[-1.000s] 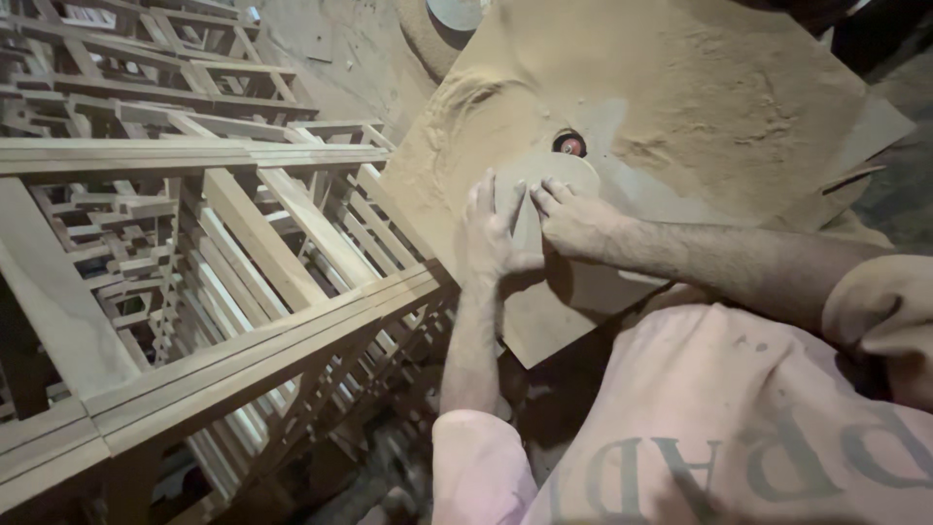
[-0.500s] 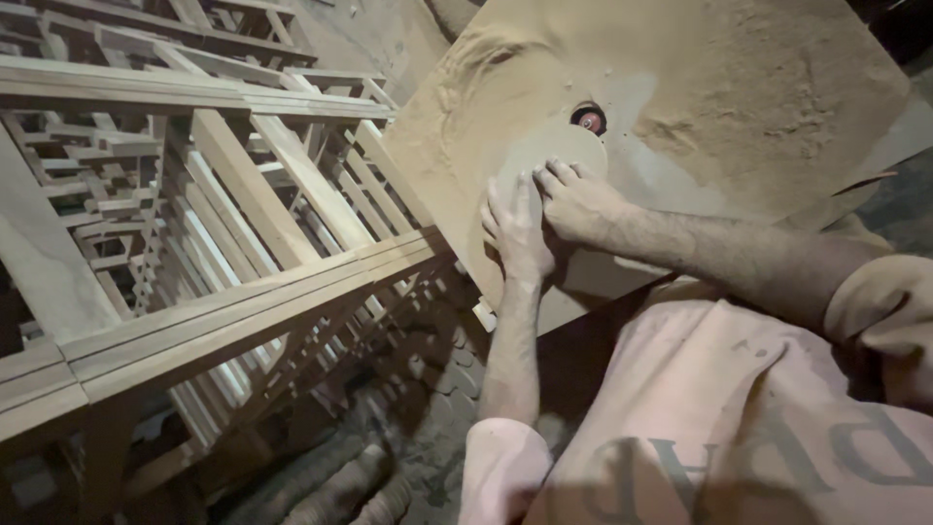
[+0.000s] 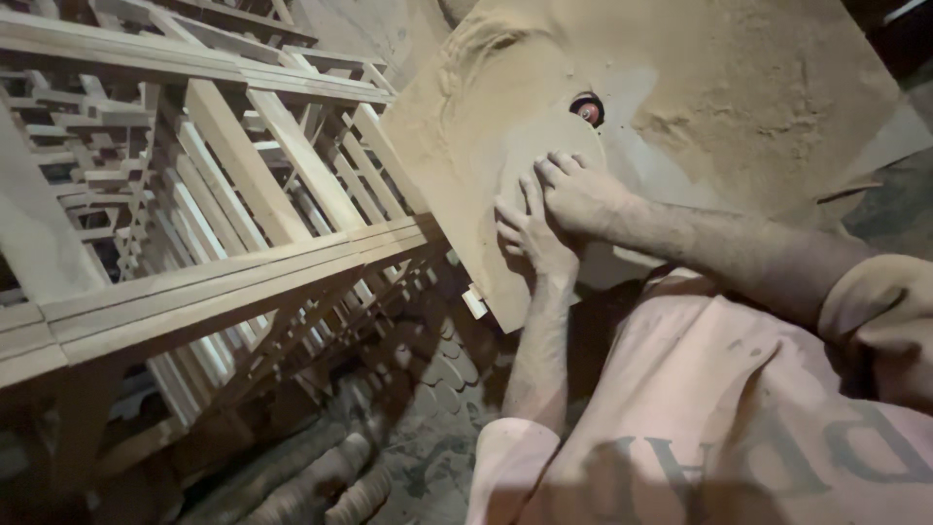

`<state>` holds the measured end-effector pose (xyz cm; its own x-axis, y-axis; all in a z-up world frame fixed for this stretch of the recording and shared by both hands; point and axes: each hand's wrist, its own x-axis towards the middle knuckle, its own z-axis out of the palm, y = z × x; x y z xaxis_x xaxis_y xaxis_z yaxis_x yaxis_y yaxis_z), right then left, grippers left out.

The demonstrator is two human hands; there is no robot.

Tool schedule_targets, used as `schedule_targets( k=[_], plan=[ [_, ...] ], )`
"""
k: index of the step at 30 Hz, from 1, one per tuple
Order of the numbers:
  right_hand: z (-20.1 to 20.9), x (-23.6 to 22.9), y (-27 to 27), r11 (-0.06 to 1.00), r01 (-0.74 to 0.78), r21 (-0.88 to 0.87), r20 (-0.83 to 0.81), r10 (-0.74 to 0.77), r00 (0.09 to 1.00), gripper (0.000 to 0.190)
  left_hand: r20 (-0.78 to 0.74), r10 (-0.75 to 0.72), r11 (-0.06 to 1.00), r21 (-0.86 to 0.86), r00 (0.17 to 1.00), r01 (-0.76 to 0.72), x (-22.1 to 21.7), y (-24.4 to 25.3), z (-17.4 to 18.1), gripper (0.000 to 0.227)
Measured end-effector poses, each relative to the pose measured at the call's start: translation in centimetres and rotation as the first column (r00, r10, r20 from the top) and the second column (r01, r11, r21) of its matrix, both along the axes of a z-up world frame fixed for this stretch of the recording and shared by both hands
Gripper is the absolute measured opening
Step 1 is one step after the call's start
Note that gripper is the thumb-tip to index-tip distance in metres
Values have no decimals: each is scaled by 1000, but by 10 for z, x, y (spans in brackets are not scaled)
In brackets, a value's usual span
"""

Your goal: The person sands a small circular wooden disc on a workbench using a handheld sanding block. They repeatedly rub the surface and edges, then place the disc on a nearby shelf and repeat the process with another disc.

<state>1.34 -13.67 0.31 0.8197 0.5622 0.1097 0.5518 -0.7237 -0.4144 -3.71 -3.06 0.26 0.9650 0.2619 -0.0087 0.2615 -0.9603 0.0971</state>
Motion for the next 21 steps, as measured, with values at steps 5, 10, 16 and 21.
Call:
schedule_targets(
  k=[5, 10, 16, 21],
  plan=[
    [8, -13, -17, 998, -33, -50, 63, 36, 997, 47, -198, 55, 994, -85, 979, -74, -16, -17, 18, 118],
    [8, -15, -23, 995, -65, -77, 59, 70, 996, 36, -141, 87, 994, -55, 986, -96, -15, -33, 29, 121],
    [12, -7, -24, 993, -91, -80, -9, 91, 996, 29, -321, -94, 988, -143, 943, 49, -17, -10, 65, 116],
    [29, -18, -34, 996, -69, -56, 26, 70, 997, 73, -261, -488, 871, -212, 833, 443, 5, 28, 91, 113]
  ],
)
